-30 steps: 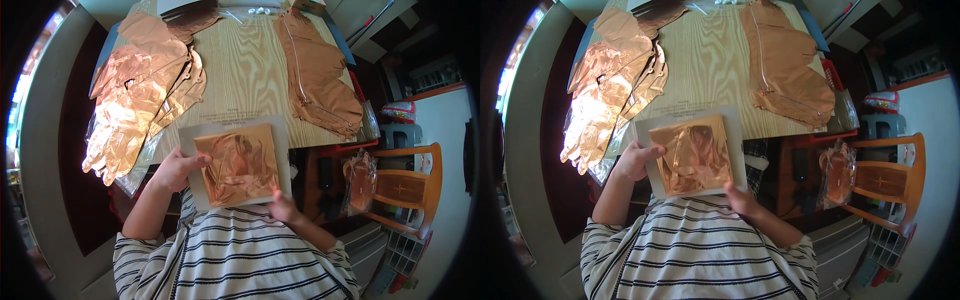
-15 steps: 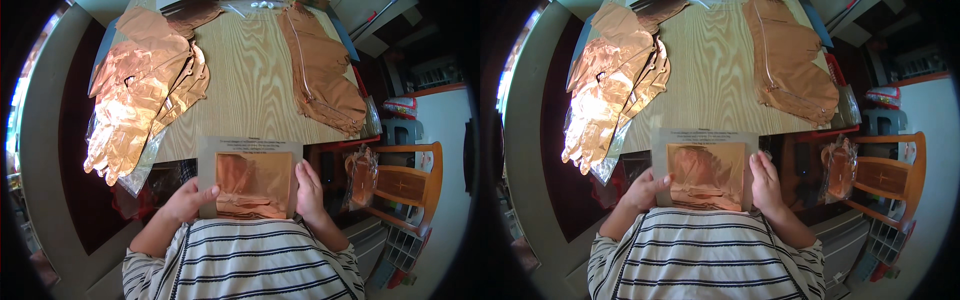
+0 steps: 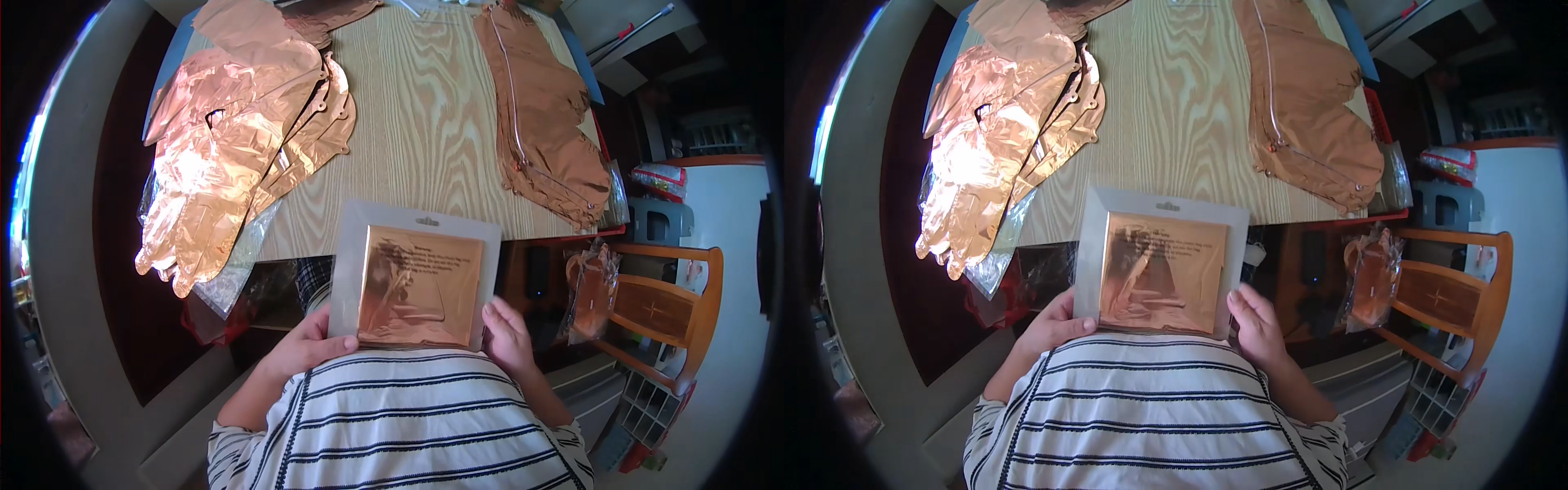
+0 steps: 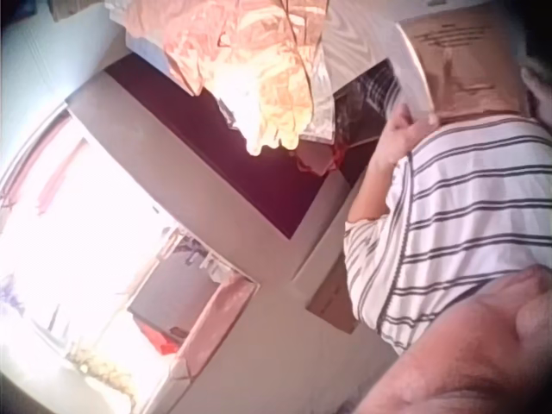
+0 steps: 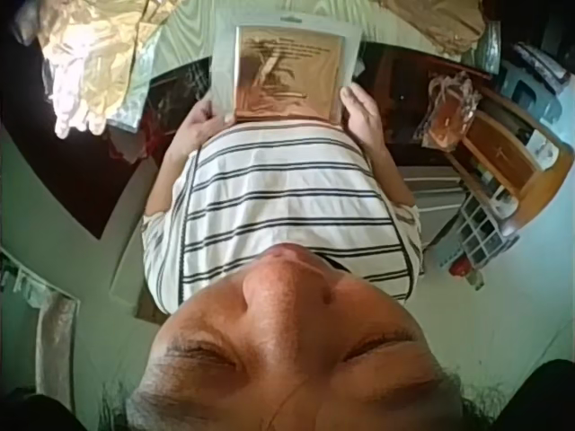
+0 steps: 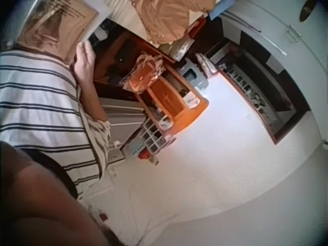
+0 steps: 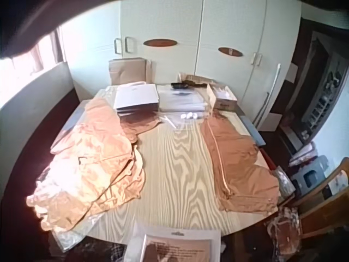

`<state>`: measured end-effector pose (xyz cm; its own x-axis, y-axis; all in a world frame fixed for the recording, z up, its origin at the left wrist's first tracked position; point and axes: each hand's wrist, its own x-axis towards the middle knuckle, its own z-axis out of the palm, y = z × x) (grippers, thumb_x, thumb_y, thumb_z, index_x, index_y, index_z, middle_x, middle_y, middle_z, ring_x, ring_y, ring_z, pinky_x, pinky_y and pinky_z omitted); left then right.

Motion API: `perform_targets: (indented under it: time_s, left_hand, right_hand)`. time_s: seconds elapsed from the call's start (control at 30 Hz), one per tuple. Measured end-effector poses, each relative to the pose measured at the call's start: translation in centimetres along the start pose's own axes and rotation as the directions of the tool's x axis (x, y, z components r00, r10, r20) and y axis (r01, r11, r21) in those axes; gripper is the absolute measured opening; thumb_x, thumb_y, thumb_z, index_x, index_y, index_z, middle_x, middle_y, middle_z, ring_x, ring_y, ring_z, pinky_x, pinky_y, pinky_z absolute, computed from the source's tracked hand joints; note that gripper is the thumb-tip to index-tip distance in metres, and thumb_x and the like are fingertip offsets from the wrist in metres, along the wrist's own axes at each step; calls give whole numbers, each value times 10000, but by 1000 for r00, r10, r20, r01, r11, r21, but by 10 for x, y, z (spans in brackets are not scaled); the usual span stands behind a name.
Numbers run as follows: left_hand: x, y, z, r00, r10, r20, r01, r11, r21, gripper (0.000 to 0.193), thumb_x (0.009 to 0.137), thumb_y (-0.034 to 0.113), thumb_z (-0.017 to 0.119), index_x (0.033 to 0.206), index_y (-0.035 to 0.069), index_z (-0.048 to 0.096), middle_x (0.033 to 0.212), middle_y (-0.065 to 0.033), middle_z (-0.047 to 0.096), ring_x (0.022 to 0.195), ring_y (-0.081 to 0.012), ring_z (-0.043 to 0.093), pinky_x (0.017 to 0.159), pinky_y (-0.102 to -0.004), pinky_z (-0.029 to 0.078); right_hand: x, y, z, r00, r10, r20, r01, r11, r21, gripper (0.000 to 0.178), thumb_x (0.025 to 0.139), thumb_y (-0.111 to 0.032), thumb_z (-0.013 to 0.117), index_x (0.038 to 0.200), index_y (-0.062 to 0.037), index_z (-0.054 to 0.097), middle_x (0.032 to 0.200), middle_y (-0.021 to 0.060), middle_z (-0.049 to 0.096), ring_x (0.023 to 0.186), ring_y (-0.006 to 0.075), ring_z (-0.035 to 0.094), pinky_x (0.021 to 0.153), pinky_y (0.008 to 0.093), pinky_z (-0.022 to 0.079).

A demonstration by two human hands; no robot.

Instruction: Folding foil balloons and inserting them into retail backing cards for packaging.

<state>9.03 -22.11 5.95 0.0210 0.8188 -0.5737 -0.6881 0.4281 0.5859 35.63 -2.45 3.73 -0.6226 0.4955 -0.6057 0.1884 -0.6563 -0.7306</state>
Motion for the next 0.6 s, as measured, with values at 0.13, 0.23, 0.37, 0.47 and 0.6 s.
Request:
perform_targets:
  time_s: [0.13, 0.23, 0.37, 0.47, 0.6]
  left_hand:
    - [16, 2, 0, 995, 64, -70, -52, 985, 167, 767, 847, 28, 806, 1488, 19, 385, 1343, -43, 589, 1227, -119, 547, 1080, -294, 425]
    - [18, 0, 5, 985, 114, -129, -86, 975, 203, 823, 831, -21, 794, 1509, 28, 331, 1336, -58, 581, 1225, -137, 557, 1076, -309, 440]
    - [30, -19, 2, 865, 451, -222, -319, 834, 449, 962, 815, -53, 773, 1589, 49, 210, 1460, -121, 504, 1307, -198, 526, 1095, -345, 435]
    - [35, -24, 3, 829, 520, -207, -445, 837, 319, 1063, 808, -67, 765, 1621, 64, 94, 1511, -142, 445, 1324, -220, 514, 1087, -359, 446]
    - [45, -25, 5, 800, 571, -184, -451, 775, 443, 1030, 849, -119, 712, 1626, 61, 60, 1521, -132, 423, 1336, -184, 477, 1081, -312, 441]
  right_hand:
    - [11, -20, 21, 971, -206, 121, 198, 977, 80, 726, 986, -87, 631, 1568, -19, 201, 1331, 123, 555, 1250, 177, 538, 1043, 325, 433]
    - [9, -19, 14, 960, -182, 214, 180, 983, 31, 1100, 864, 117, 671, 1617, -72, -108, 1509, 174, 407, 1369, 222, 461, 1115, 360, 393]
    - [15, -12, 18, 959, -207, 194, 224, 972, -72, 1087, 851, 171, 611, 1620, -92, -110, 1515, 174, 398, 1361, 221, 467, 1097, 350, 409]
    - [19, -10, 17, 948, -239, 211, 264, 959, -101, 1090, 850, 178, 607, 1619, -93, -117, 1521, 175, 384, 1362, 216, 463, 1107, 354, 398]
    - [25, -3, 15, 925, -333, 182, 360, 922, -140, 1051, 870, 156, 629, 1616, -85, -71, 1455, 161, 474, 1247, 188, 554, 1035, 321, 455]
